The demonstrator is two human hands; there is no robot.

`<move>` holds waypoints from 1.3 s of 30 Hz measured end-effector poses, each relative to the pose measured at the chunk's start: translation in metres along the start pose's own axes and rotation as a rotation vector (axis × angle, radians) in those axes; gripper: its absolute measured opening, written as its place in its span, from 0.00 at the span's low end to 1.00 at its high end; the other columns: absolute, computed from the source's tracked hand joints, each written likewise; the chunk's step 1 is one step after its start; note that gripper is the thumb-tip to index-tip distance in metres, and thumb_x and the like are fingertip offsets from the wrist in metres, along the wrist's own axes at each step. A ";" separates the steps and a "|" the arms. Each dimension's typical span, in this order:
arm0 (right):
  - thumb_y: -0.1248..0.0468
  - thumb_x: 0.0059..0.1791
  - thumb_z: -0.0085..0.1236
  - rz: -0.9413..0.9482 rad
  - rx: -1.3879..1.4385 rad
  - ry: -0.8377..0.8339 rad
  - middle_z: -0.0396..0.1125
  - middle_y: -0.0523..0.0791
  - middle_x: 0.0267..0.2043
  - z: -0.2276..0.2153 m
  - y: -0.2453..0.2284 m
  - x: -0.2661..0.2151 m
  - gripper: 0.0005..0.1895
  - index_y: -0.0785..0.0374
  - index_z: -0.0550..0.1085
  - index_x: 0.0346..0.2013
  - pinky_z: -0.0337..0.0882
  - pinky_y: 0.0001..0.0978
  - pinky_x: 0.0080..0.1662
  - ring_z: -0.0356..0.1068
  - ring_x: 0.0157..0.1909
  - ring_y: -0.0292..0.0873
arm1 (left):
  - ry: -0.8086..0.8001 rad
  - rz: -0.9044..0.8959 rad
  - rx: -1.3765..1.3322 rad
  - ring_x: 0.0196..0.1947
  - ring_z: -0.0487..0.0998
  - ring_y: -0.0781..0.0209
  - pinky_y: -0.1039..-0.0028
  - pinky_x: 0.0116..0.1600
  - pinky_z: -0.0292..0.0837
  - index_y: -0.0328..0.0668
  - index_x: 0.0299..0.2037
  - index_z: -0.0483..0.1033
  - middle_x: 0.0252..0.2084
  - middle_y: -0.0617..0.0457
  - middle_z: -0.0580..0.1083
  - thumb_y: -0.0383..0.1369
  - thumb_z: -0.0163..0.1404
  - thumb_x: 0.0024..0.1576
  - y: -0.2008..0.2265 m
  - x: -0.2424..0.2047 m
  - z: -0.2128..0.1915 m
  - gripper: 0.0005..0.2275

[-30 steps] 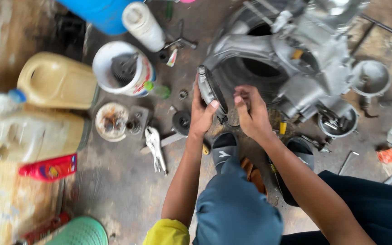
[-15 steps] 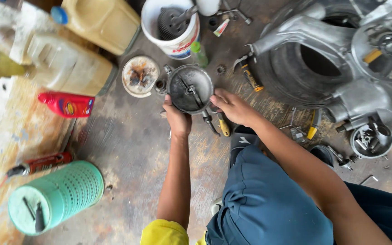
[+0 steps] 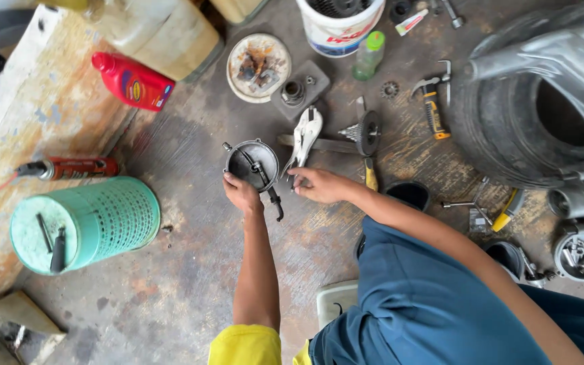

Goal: The person uses a wrench to tighten a bolt on a metal engine part, then applies oil with a small bottle. They attach the part to a larger engine block, pick up a gear, and clean a small metal piece with a cloth.

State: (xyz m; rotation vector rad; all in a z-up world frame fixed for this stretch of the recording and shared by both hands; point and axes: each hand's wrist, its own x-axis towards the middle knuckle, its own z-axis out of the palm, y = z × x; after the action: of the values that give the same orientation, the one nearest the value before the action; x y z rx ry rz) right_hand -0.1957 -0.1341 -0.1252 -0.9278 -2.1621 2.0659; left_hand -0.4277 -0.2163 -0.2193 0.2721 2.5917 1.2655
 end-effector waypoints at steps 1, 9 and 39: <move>0.58 0.52 0.56 0.015 -0.030 0.012 0.73 0.53 0.54 0.003 0.001 0.004 0.31 0.61 0.63 0.70 0.79 0.46 0.48 0.77 0.48 0.58 | 0.015 0.015 0.040 0.56 0.74 0.34 0.49 0.62 0.68 0.42 0.62 0.73 0.55 0.35 0.76 0.51 0.37 0.70 -0.019 0.008 0.001 0.24; 0.63 0.53 0.53 0.065 0.032 0.035 0.72 0.52 0.49 0.005 0.007 0.005 0.27 0.61 0.65 0.67 0.80 0.40 0.41 0.78 0.41 0.52 | 0.122 -0.031 0.127 0.50 0.77 0.29 0.48 0.57 0.70 0.37 0.57 0.75 0.49 0.30 0.77 0.47 0.36 0.70 -0.065 0.010 0.015 0.22; 0.68 0.52 0.57 0.150 0.318 1.030 0.74 0.54 0.33 -0.088 0.106 -0.072 0.09 0.70 0.77 0.45 0.79 0.29 0.34 0.78 0.32 0.43 | -0.789 1.109 0.277 0.50 0.74 0.44 0.59 0.53 0.77 0.46 0.58 0.71 0.50 0.48 0.69 0.26 0.48 0.52 0.097 -0.128 0.119 0.21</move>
State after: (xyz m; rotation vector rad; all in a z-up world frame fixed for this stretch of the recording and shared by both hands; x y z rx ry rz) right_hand -0.0588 -0.0889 -0.1832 -1.6266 -1.2156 1.3637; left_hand -0.2650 -0.1037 -0.1958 1.9707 1.8208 0.7006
